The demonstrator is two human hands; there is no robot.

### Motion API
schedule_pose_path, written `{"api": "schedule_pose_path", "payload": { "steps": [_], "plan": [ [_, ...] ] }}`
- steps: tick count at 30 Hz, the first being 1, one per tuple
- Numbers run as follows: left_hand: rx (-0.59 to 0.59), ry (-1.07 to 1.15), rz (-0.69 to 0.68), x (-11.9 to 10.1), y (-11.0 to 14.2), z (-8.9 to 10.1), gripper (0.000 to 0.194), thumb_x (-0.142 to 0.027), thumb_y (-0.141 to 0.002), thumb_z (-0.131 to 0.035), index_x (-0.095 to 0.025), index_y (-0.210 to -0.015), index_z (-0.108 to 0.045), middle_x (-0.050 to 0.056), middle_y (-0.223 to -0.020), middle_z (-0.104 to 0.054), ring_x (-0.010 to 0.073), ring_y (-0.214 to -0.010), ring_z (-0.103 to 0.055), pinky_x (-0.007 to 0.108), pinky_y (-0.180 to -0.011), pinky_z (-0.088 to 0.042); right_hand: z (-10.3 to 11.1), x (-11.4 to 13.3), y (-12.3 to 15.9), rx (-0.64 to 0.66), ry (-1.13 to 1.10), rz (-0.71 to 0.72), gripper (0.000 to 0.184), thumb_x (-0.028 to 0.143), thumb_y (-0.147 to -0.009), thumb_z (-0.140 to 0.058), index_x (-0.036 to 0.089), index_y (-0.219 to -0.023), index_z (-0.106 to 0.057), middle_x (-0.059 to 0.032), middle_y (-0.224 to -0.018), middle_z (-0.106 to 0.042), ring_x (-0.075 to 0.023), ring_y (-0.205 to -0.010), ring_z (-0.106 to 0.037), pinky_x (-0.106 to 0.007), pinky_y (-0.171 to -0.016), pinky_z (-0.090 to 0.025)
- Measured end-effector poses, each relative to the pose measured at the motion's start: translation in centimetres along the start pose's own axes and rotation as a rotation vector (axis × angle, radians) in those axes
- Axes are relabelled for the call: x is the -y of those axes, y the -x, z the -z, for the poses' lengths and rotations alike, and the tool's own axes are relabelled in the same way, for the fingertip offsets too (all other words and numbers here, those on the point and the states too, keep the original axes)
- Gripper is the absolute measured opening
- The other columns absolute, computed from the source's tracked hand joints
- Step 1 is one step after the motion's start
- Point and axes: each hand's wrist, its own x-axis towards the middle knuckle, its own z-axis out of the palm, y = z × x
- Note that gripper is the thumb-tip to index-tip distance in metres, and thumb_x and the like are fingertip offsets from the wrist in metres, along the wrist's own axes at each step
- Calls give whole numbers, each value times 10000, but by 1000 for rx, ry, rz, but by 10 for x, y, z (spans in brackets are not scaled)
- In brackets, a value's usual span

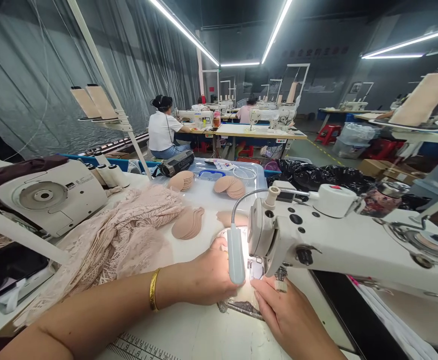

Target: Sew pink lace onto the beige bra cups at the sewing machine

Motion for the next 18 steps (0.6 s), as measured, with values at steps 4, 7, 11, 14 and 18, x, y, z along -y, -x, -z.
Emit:
{"api": "schedule_pose_path", "payload": {
  "steps": [4,7,11,14,18],
  "plan": [
    [17,-12,18,8,-4,-5,233,-197,-967,-610,-168,-738,-579,31,-795,-611,205,-746,-475,446,-846,-269,-7,-6,0,-33,70,-36,275,341,-1135,-407,303,-1175,-676,-29,-925,-743,-190,-606,-662,-280,-509,-535],
    [25,10,65,17,-6,-10,222,-200,-988,-599,-171,-768,-595,26,-795,-619,193,-741,-465,433,-833,-278,-12,-9,1,-20,74,-83,285,369,-1141,-412,336,-1284,-656,-26,-944,-749,-212,-696,-716,-297,-571,-577],
    [77,-3,94,16,-7,-10,201,-179,-967,-603,-172,-767,-596,49,-843,-667,208,-749,-517,441,-803,-320,-12,-6,0,-25,85,-123,338,369,-1155,-346,326,-1239,-670,-21,-866,-709,-239,-756,-711,-331,-617,-574],
    [126,-42,86,-7,4,7,93,-146,-904,-657,-164,-822,-619,52,-878,-684,212,-745,-576,472,-836,-386,-8,-3,0,-36,117,-78,343,350,-1154,-351,304,-1182,-690,-27,-874,-711,-229,-733,-700,-324,-605,-553],
    [153,16,181,-52,47,48,196,-356,-1007,-689,-171,-1069,-668,79,-1131,-724,250,-946,-683,519,-997,-433,-13,-17,14,-156,170,11,353,340,-1146,-381,287,-1193,-727,-65,-993,-798,-255,-781,-759,-374,-656,-586]
  ]
}}
